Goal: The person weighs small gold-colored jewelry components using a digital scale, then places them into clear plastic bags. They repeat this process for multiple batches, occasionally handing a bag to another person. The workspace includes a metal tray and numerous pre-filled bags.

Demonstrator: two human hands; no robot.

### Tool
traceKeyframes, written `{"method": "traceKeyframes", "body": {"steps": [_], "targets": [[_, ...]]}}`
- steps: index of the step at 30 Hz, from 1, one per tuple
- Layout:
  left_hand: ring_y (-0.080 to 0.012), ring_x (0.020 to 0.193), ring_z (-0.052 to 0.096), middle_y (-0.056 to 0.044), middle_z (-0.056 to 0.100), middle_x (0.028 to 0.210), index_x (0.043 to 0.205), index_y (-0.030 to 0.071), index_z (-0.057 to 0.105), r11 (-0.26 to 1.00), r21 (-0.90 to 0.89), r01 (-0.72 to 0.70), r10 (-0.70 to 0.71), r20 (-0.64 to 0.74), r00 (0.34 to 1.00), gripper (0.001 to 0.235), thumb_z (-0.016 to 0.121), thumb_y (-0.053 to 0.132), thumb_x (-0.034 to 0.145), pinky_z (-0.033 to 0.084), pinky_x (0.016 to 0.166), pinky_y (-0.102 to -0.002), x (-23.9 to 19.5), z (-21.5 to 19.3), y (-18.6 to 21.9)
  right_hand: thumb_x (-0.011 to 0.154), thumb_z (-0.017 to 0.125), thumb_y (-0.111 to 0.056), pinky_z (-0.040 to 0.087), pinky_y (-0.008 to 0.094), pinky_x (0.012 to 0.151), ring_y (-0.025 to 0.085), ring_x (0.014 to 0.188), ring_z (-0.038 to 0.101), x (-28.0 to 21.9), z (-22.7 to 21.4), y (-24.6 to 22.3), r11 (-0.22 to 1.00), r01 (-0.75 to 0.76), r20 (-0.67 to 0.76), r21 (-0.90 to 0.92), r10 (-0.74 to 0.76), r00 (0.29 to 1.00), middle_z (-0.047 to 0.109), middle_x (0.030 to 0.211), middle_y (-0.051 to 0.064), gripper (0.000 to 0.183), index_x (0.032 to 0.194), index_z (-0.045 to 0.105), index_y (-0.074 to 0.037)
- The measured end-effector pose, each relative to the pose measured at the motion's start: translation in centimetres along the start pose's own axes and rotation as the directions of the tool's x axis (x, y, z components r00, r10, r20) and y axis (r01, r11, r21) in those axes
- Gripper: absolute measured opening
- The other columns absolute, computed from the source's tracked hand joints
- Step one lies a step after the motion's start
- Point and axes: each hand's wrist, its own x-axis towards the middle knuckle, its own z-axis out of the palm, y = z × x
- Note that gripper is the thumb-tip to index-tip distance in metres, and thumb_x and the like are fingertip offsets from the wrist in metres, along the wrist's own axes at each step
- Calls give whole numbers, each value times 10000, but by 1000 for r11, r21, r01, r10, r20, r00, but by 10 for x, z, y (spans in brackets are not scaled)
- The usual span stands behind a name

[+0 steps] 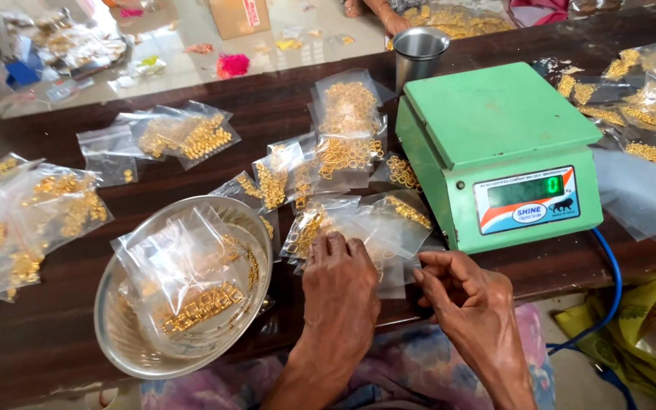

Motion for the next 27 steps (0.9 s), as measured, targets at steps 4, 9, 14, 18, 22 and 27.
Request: {"method": "traceKeyframes", "body": {"steps": [4,9,14,18,22,27], "targets": [[-420,1079,649,-301,663,1144,1180,-95,635,984,177,5,18,-125,992,476,747,20,731,574,854,-417,1,48,-24,835,805,-94,563,281,522,161,701,740,-10,-9,-18,859,390,-172,-332,-461,870,760,867,107,281,1096,733,-20],[-414,872,671,-221,681,893,921,-35,622,994,-82,-71,54,-199,979,240,727,28,715,549,710,-500,8,-23,-25,831,811,-69,610,327,678,233,899,749,-11,-10,-35,728,623,-116,-286,-672,732,737,1067,123,303,1112,702,-27],[-425,771,656,-227,668,814,862,-4,596,973,-229,-39,13,-115,993,201,730,143,887,514,680,-530,15,-12,-36,779,817,-94,614,405,750,304,1052,700,9,11,-49,515,755,4,-406,-825,565,687,1279,104,384,1146,713,-46],[-416,785,658,-216,673,779,849,5,610,946,-321,41,-75,-93,993,225,749,182,853,499,721,-529,11,-22,-31,719,778,-54,594,413,667,349,1087,660,31,28,-35,389,764,233,-515,-794,562,686,1255,103,313,1025,728,-98],[-408,967,635,-233,678,981,1027,-35,638,930,-358,-79,29,-143,989,238,732,150,911,505,821,-503,-2,-42,-35,742,743,5,590,411,683,313,1030,683,37,26,-22,439,795,192,-419,-813,550,724,1167,74,288,1009,686,-85],[-447,1148,541,-327,562,1239,1221,-115,567,997,-41,-57,56,-24,998,685,811,80,611,480,982,-477,-3,-7,-41,805,733,70,563,414,661,318,932,694,35,25,-29,488,809,117,-327,-829,548,732,1105,106,242,1006,639,-25]]}}
